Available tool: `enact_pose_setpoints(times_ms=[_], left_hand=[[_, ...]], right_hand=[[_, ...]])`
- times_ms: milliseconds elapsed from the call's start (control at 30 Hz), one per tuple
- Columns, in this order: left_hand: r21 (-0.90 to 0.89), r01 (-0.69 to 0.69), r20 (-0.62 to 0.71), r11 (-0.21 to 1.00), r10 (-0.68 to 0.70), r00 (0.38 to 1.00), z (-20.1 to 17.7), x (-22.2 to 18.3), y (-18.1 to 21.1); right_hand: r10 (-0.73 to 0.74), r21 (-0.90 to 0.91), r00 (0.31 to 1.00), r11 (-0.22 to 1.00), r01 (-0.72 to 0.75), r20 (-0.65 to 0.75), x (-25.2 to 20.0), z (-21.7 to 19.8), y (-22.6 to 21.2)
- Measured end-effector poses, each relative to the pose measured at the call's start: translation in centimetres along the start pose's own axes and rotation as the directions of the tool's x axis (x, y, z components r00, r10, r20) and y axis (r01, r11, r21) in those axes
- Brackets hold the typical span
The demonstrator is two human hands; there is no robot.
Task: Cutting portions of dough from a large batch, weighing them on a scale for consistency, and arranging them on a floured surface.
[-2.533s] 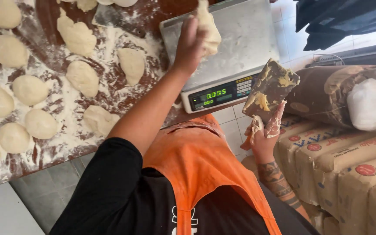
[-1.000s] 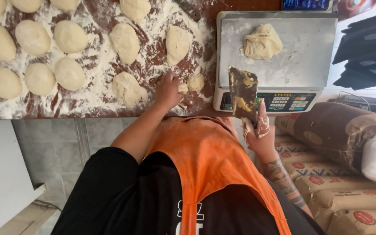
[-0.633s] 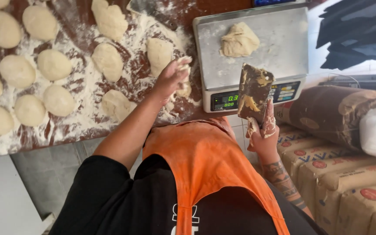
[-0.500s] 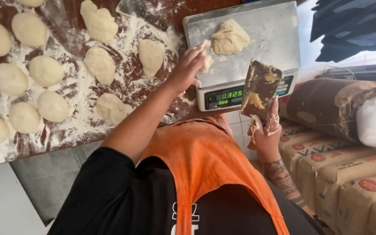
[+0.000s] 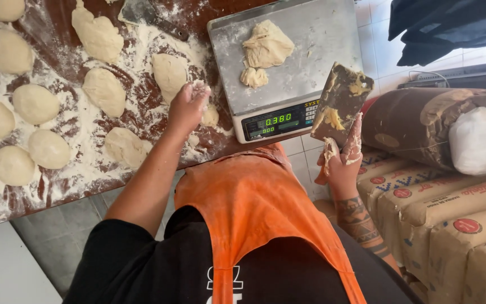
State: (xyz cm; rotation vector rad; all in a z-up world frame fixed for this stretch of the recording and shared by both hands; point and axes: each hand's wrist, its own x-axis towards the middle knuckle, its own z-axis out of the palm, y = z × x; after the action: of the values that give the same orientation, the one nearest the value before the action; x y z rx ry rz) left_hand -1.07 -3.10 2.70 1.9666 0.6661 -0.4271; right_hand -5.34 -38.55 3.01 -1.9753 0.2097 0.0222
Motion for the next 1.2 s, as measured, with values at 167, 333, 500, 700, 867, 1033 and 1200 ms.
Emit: enact_pose_setpoints(times_ms=[167, 333, 500, 700, 867, 1033, 1200], left_hand=[[-0.04, -0.179, 0.057, 0.983, 0.181, 0.982, 1.6, 0.1, 1.2], [0.174, -0.323, -0.014, 0.93, 0.331, 0.944, 4.1, 3.1, 0.5], [0.208, -0.364, -0.083, 0.908, 0.388, 0.918, 4.7, 4.5, 0.1], [0.316, -0.463, -0.028, 0.828, 0.496, 0.868, 7.3, 5.5, 0.0], [0.336, -0.529, -0.12, 0.779, 0.592, 0.797, 8.7, 6.4, -1.6], [0.345, -0.555, -0.132, 0.757, 0.624, 0.77, 8.3, 5.6, -0.9], [0.293, -0.565, -0.109, 0.771, 0.614, 0.782, 8.1, 5.3, -2.1]], right_hand=[[-0.033, 0.059, 0.999, 0.998, 0.032, 0.011, 1.2, -0.2, 1.2], [-0.04, 0.098, 0.998, 0.995, 0.035, 0.048, 2.0, -0.1, 1.1], [-0.065, -0.01, 0.993, 0.998, 0.066, 0.094, 2.1, -0.1, 0.4], [0.016, -0.351, 0.961, 0.933, 0.085, 0.276, 2.4, 3.5, -3.6], [0.095, -0.534, 0.907, 0.831, 0.154, 0.41, 5.1, 7.5, -6.0], [0.093, -0.689, 0.815, 0.594, 0.415, 0.572, 7.5, 10.9, -6.7], [0.13, -0.739, 0.793, 0.477, 0.476, 0.595, 7.9, 11.9, -7.9]])
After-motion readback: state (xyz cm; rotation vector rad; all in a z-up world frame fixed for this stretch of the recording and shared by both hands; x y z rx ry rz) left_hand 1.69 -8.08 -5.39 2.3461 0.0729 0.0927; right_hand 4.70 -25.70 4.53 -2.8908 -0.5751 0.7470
